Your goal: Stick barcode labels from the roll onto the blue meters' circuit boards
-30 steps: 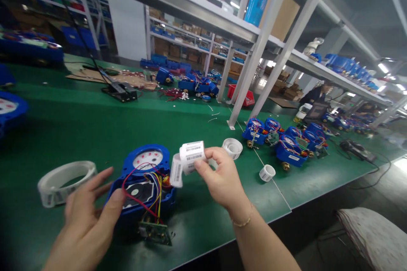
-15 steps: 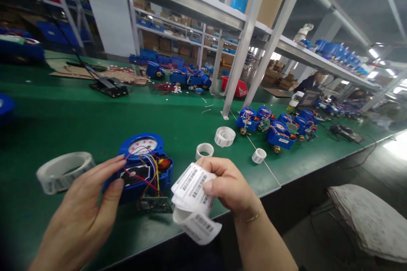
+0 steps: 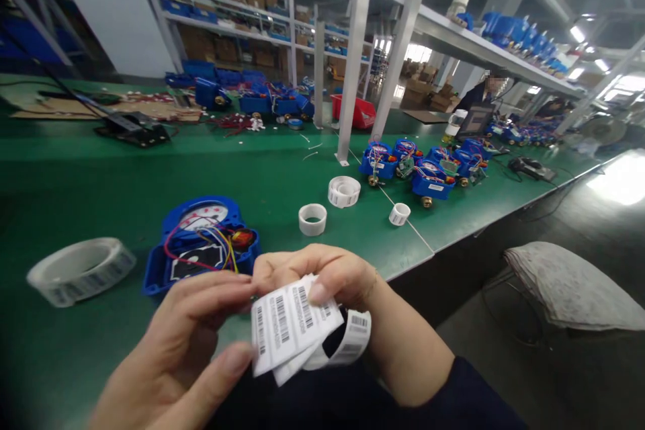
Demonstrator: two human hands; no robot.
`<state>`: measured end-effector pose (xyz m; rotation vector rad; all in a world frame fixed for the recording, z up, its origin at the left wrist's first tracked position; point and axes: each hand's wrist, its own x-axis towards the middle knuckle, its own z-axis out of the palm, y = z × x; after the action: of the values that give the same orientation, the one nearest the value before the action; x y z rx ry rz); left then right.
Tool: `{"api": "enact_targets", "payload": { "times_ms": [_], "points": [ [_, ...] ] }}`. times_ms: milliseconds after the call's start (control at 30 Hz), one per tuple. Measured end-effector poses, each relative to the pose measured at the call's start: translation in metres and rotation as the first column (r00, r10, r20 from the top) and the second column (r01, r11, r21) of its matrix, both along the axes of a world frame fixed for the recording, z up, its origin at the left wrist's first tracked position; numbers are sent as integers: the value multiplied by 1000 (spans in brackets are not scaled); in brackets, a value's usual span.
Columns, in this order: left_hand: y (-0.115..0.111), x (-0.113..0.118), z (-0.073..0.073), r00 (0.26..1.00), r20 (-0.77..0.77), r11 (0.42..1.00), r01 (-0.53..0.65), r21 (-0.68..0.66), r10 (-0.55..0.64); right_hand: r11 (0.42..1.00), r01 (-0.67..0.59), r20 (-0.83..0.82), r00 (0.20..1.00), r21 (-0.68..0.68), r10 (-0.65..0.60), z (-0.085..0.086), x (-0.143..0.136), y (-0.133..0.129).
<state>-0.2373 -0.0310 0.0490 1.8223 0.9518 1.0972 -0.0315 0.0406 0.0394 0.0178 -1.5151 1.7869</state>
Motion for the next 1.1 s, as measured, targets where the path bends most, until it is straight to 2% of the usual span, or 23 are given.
{"api": "enact_targets", "payload": {
  "times_ms": [133,233,300,333,400,433,500,533,633,700,733,833,967,1100],
  "points": [
    [4,10,10,997,-29,993,70,-90,-73,1000,-15,71,997,-17,16,3,6,-8],
    [2,13,15,990,-79,988,106,-116,-116,998,-55,52,997,4,55,0,3,-8],
    [-2,14,16,981,-93,968,152,-198,-173,998,-68,67,996,15,67,-2,-3,-7],
    [-4,14,15,976,-99,951,160,-266,-192,999,-42,90,995,22,40,-2,-6,-6],
    [-9,14,13,981,-91,897,120,-427,-174,991,136,119,983,12,-137,-4,-9,-6],
    [-10,13,12,989,-72,863,77,-500,-130,964,266,114,958,-7,-263,-4,-8,-7],
    [-13,12,10,1000,5,800,6,-601,-3,853,517,84,855,-66,-512,-4,-2,-12],
    [-14,12,10,997,50,774,-15,-633,61,793,602,67,799,-93,-598,-4,4,-18],
    [-14,13,12,975,128,742,-49,-669,180,670,735,57,677,-102,-734,2,19,-48],
    [-14,14,14,968,137,738,-67,-671,212,602,799,124,598,-11,-792,7,22,-76],
    [-14,15,14,965,139,740,-74,-668,222,548,830,193,523,108,-830,10,21,-89],
    [-12,17,12,957,168,759,-75,-647,238,478,819,309,388,316,-868,13,4,-116],
    [-13,18,7,938,239,752,-32,-659,250,445,812,301,347,378,-889,11,-21,-121],
    [-16,15,7,917,320,729,50,-683,237,393,826,292,290,404,-911,6,-31,-116]
  ]
}}
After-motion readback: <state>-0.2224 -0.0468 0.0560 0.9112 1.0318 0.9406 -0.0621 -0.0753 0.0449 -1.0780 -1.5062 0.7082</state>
